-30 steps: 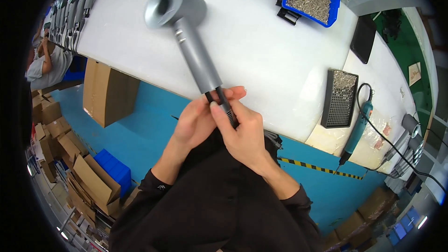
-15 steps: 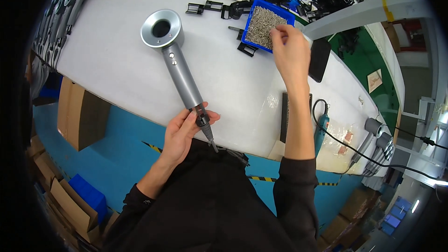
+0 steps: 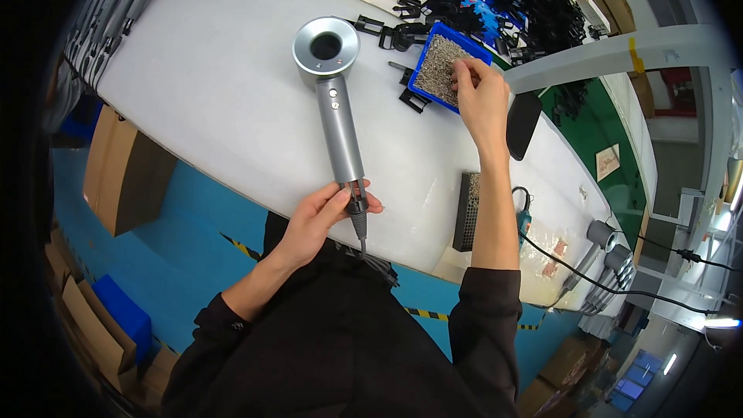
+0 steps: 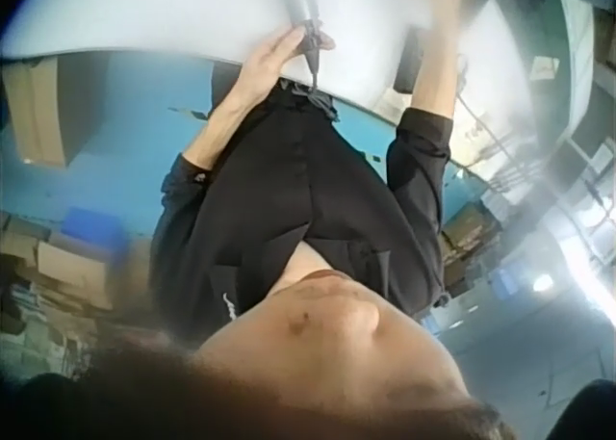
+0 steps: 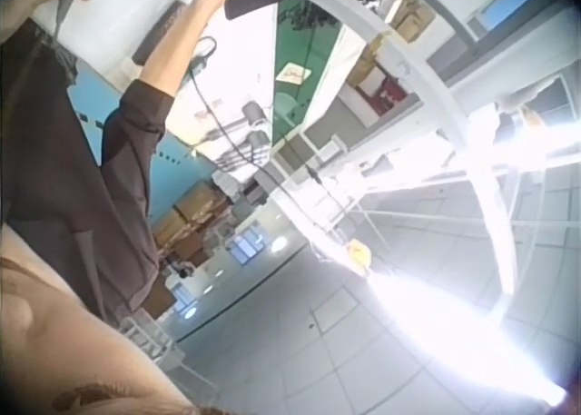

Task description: Assembling components and using an electric screwdriver to secure parts of a hair dryer on a production line.

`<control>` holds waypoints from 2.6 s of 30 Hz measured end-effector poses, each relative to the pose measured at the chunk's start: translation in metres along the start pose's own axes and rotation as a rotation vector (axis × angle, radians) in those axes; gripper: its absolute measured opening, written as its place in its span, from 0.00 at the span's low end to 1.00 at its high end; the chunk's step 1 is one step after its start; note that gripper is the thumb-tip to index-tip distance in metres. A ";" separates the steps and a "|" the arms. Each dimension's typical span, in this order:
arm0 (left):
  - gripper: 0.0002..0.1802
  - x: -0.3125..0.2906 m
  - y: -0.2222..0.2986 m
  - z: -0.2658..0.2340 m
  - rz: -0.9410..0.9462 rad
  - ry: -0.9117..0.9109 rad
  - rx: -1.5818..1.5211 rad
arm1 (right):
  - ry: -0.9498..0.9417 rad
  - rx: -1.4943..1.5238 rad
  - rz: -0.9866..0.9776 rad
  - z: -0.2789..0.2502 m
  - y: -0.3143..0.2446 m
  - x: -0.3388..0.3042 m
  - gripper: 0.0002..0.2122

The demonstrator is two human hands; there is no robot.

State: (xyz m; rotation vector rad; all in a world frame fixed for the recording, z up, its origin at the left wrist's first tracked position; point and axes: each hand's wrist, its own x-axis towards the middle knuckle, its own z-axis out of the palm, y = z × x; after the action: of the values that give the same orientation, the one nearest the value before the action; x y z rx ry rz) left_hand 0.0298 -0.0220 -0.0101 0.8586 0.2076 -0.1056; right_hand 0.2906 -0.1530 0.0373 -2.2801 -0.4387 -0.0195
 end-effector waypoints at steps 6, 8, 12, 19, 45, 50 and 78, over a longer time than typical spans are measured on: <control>0.21 0.001 -0.002 -0.001 0.009 -0.005 -0.001 | -0.094 -0.260 -0.221 0.000 -0.004 -0.008 0.09; 0.21 0.001 -0.002 -0.001 0.021 -0.004 0.009 | -0.064 -0.224 -0.202 0.003 0.000 -0.005 0.09; 0.21 0.001 -0.001 -0.001 0.014 -0.004 0.013 | 0.020 -0.050 -0.050 -0.003 0.003 -0.002 0.07; 0.22 0.001 -0.006 -0.003 0.033 -0.011 0.062 | -0.006 0.339 -0.007 -0.014 -0.016 -0.026 0.07; 0.21 0.000 -0.011 -0.003 -0.019 0.085 0.147 | -0.089 0.273 -0.187 0.025 -0.043 -0.199 0.08; 0.21 0.002 -0.005 0.003 -0.025 0.054 0.142 | 0.032 0.314 -0.098 0.012 -0.035 -0.211 0.06; 0.18 0.003 -0.006 0.008 -0.107 0.167 0.105 | 0.524 1.138 -0.326 -0.018 -0.080 -0.197 0.14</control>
State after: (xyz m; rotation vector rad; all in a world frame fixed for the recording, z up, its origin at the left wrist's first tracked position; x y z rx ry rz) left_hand 0.0331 -0.0320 -0.0096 0.9616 0.4075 -0.1461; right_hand 0.0822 -0.1759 0.0770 -1.0143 -0.3845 -0.4118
